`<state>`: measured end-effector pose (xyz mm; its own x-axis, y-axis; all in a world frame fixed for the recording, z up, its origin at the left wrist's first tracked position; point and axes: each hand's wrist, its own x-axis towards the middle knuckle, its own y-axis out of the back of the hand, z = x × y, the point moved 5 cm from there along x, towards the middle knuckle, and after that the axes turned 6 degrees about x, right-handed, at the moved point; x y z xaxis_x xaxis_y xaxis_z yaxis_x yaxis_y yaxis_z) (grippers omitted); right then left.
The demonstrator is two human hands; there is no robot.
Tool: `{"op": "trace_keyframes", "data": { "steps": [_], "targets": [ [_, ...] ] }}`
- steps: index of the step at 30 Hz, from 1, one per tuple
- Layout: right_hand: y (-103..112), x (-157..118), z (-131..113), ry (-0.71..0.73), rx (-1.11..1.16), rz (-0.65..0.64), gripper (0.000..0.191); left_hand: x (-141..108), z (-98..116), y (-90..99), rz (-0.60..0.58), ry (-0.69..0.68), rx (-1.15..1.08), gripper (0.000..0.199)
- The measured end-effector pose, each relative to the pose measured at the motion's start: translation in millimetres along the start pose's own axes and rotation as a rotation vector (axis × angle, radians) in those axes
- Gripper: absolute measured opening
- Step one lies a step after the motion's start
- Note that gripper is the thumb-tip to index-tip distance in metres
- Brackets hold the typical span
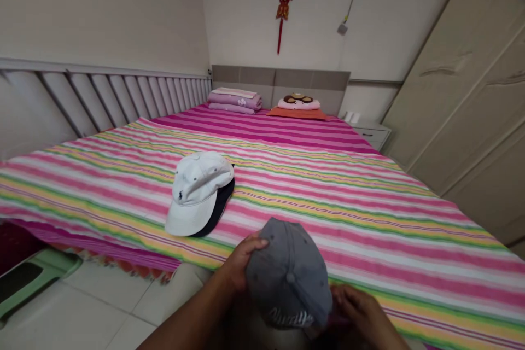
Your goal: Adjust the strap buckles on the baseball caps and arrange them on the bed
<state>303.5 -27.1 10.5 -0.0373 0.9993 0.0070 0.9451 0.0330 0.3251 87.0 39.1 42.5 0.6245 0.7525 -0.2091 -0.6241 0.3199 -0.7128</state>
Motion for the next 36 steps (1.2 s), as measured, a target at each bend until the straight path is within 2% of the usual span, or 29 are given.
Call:
{"op": "trace_keyframes", "data": {
  "steps": [3, 5, 7, 9, 10, 12, 15, 17, 21, 25, 31, 36],
  "targets": [
    [14.1, 16.2, -46.3, 0.029, 0.092, 0.147, 0.032, -12.1, 2.3, -20.5, -0.149, -0.087, 0.133, 0.037],
    [4.5, 23.2, -74.5, 0.094, 0.168, 0.099, 0.043, -18.5, -0.4, -31.2, -0.236, -0.053, 0.211, 0.039],
    [-15.0, 26.5, -92.1, 0.106, 0.289, -0.047, 0.048, -23.8, -0.9, -34.8, -0.27, -0.038, 0.306, 0.037],
    [-35.4, 25.9, -97.5, 0.021, 0.414, -0.199, 0.044, -27.9, 1.7, -33.0, -0.262, -0.053, 0.417, 0.035],
    [-42.6, 24.7, -97.6, -0.029, 0.469, -0.235, 0.04, -29.6, 4.2, -31.3, -0.246, -0.075, 0.457, 0.035],
    [-49.6, 22.1, -96.9, -0.093, 0.55, -0.228, 0.034, -32.3, 8.4, -29.1, -0.224, -0.108, 0.442, 0.04],
    [-48.4, 18.8, -100.2, -0.078, 0.575, -0.14, 0.031, -32.3, 11.6, -29.3, -0.191, -0.139, 0.238, 0.039],
    [-46.1, 17.0, -104.4, -0.044, 0.532, -0.109, 0.029, -28.9, 10.7, -29.4, -0.137, -0.139, 0.195, 0.034],
    [-41.4, 15.3, -110.4, 0.047, 0.349, -0.063, 0.025, -19.2, 5.4, -29.5, -0.046, -0.066, 0.325, 0.034],
    [-38.3, 14.2, -111.6, 0.136, 0.186, -0.029, 0.022, -14.4, 2.8, -27.2, 0.007, -0.01, 0.386, 0.023],
    [-39.6, 9.0, -122.9, 0.357, -0.066, -0.022, 0.011, -15.2, -3.0, -28.3, -0.09, 0.027, 0.374, 0.022],
    [-44.9, 0.2, -135.9, 0.607, -0.214, -0.031, 0.02, -15.9, -3.3, -27.7, -0.082, -0.013, 0.419, 0.019]
  ]
}}
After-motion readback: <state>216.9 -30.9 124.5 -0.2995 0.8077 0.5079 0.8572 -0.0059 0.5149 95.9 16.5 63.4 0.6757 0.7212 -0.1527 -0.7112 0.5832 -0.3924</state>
